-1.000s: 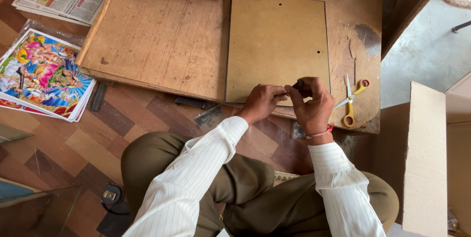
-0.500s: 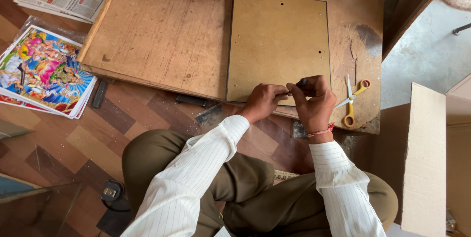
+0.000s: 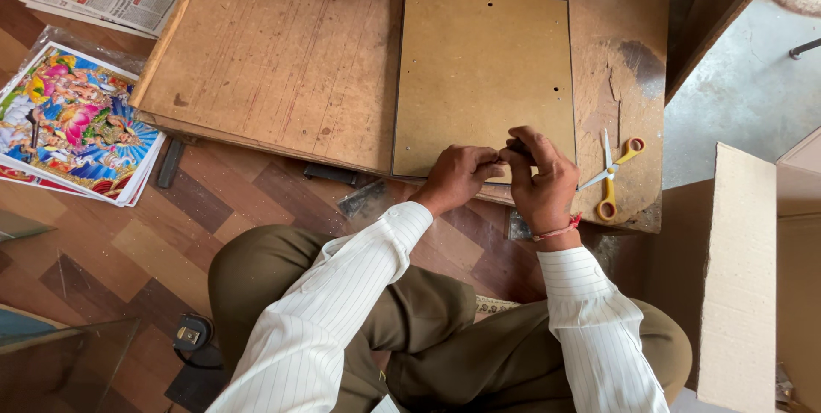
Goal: The person sits on the floor at a low workbench and fits a backing board into the back of a picture frame, pressing small fasteners along the frame edge by hand and with a small hand tool. They turn the frame over, hold up the finished framed picture, then place it into a cardboard box.
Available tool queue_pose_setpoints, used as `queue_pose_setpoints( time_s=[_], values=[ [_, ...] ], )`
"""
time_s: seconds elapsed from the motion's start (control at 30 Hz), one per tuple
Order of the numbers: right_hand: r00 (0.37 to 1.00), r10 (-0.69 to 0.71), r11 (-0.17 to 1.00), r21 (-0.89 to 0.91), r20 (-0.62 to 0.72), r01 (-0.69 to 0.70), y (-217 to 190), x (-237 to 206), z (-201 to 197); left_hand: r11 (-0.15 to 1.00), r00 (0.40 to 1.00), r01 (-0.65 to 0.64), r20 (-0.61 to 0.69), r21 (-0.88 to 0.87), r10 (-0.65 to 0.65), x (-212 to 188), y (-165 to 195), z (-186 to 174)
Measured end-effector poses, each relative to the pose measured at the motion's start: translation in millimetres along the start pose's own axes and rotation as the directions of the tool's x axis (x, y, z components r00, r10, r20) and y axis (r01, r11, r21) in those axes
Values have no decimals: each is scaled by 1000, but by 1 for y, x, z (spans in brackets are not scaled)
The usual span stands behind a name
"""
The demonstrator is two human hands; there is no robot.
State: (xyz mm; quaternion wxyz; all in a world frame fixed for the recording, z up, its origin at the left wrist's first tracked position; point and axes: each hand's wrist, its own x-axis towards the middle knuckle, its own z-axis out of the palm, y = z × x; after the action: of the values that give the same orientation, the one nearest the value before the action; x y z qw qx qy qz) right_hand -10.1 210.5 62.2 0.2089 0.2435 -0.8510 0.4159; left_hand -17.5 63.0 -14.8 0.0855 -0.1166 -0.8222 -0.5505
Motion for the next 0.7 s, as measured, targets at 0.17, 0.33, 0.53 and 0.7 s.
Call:
queue_pose_setpoints(
  time_s=[0.17, 0.33, 0.53, 0.7],
  values=[
    [988, 152, 988, 21, -15, -151, -9, 1, 4, 999, 1000, 15, 7, 39, -15, 1, 0, 0],
    [999, 31, 993, 117, 18, -33, -10, 2, 1, 999, 999, 40, -1, -18, -40, 5, 0, -1],
    [997, 78, 997, 22, -15, -78, -3, 3, 2, 993, 996, 90, 19, -71, -89, 3, -1, -2],
    [969, 240, 967, 97, -51, -235, -4, 2, 4, 999, 1000, -4, -11, -52, 4, 4, -3, 2]
  ],
)
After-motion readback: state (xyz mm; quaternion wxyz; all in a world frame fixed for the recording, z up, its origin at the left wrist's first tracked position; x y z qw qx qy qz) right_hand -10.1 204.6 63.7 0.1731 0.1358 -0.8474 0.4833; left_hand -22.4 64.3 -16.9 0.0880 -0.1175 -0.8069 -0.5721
